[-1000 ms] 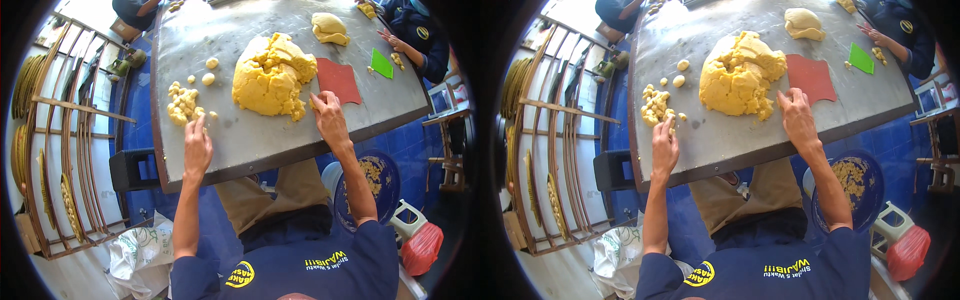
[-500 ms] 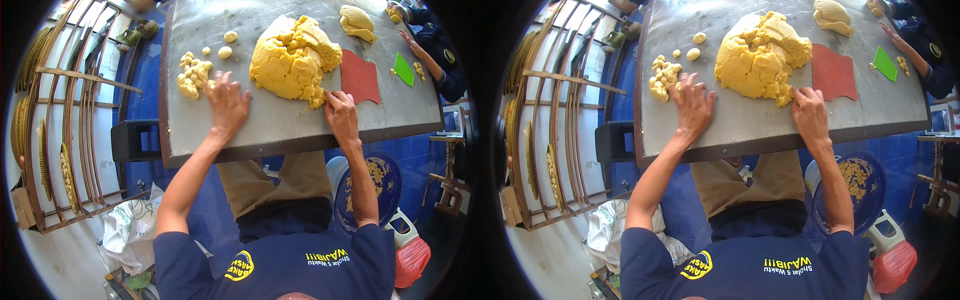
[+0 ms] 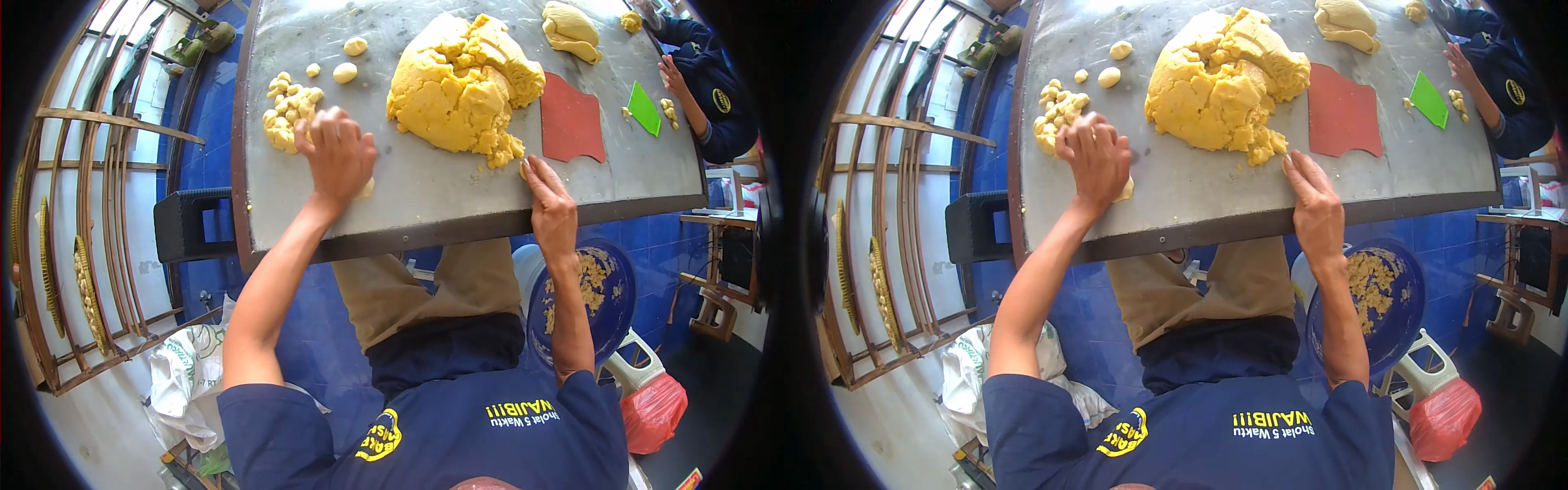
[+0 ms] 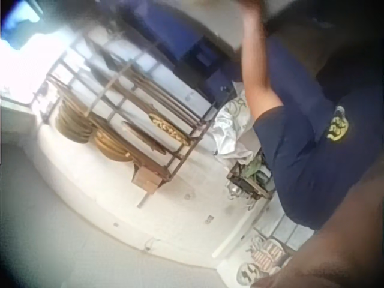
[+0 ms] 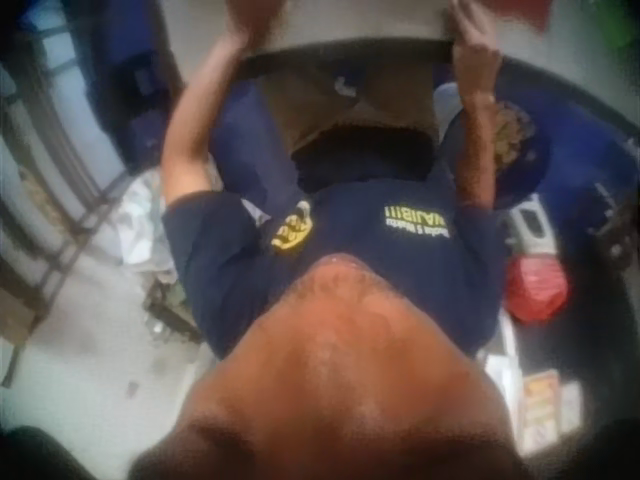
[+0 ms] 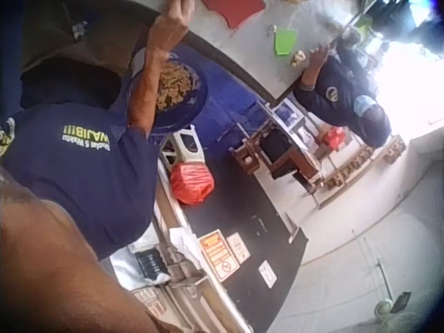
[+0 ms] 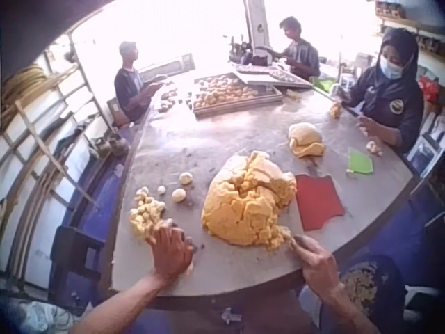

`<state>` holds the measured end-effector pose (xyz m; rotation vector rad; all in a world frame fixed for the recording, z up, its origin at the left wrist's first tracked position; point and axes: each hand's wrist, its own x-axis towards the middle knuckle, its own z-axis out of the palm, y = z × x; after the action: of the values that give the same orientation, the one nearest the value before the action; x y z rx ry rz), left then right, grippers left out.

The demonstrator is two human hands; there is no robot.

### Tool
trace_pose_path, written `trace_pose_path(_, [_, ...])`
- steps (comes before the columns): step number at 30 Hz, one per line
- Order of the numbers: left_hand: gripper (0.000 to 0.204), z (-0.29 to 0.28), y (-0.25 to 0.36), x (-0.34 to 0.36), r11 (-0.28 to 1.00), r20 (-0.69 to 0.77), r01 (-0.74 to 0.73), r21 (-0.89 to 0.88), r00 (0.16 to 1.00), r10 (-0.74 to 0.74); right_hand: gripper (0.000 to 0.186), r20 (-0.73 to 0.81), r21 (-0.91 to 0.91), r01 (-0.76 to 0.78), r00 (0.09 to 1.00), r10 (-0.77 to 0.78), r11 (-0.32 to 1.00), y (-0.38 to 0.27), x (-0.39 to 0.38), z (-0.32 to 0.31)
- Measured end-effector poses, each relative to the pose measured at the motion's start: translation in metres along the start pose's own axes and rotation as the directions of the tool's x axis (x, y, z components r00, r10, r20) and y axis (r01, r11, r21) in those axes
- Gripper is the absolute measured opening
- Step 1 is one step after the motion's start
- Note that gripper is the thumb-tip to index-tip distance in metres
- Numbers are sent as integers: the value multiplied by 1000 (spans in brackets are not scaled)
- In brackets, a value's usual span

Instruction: The person divides a large mass of dough into smaller portions by hand, rolls them into balls on a metal table, and places them onto a tray.

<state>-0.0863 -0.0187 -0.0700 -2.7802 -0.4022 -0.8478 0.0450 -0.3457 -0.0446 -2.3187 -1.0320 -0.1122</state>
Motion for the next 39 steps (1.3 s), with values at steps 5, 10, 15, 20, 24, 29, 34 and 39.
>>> trace_pose_path(5, [18, -10, 21, -2, 982, 214, 144, 120, 962, -167, 32, 14, 124, 57, 998, -59, 991, -29, 18, -9])
trace_pose_path(10, [20, -30, 29, -24, 986, 154, 165, 39, 974, -169, 24, 172, 60, 278, 943, -284, 959, -58, 44, 23])
trace_pose_path(15, [18, -62, 38, -46, 939, 342, 341, -28, 886, -312, 12, 91, 129, 415, 900, -427, 901, -79, 59, 54])
trace_pose_path(20, [15, -69, 34, -39, 513, 409, 697, -501, 713, -569, 35, 320, 269, 496, 763, -562, 826, -102, 16, 37])
trace_pose_path(24, [25, -67, 48, -38, 81, 490, 646, -759, 649, -581, 48, 349, 249, 370, 828, -439, 895, -81, 12, 22])
trace_pose_path(29, [30, -64, 94, -24, -59, 560, 618, -784, 663, -498, 45, 61, 372, 136, 984, -170, 918, -94, 18, 45])
trace_pose_path(34, [22, -77, 103, -3, 34, 556, 618, -785, 728, -402, 33, -5, 511, 2, 1000, 1, 860, -99, 32, 38])
trace_pose_path(39, [14, -50, 81, -16, 558, 439, 454, -695, 882, -171, 28, -47, 481, 239, 968, -247, 843, -114, 30, 41])
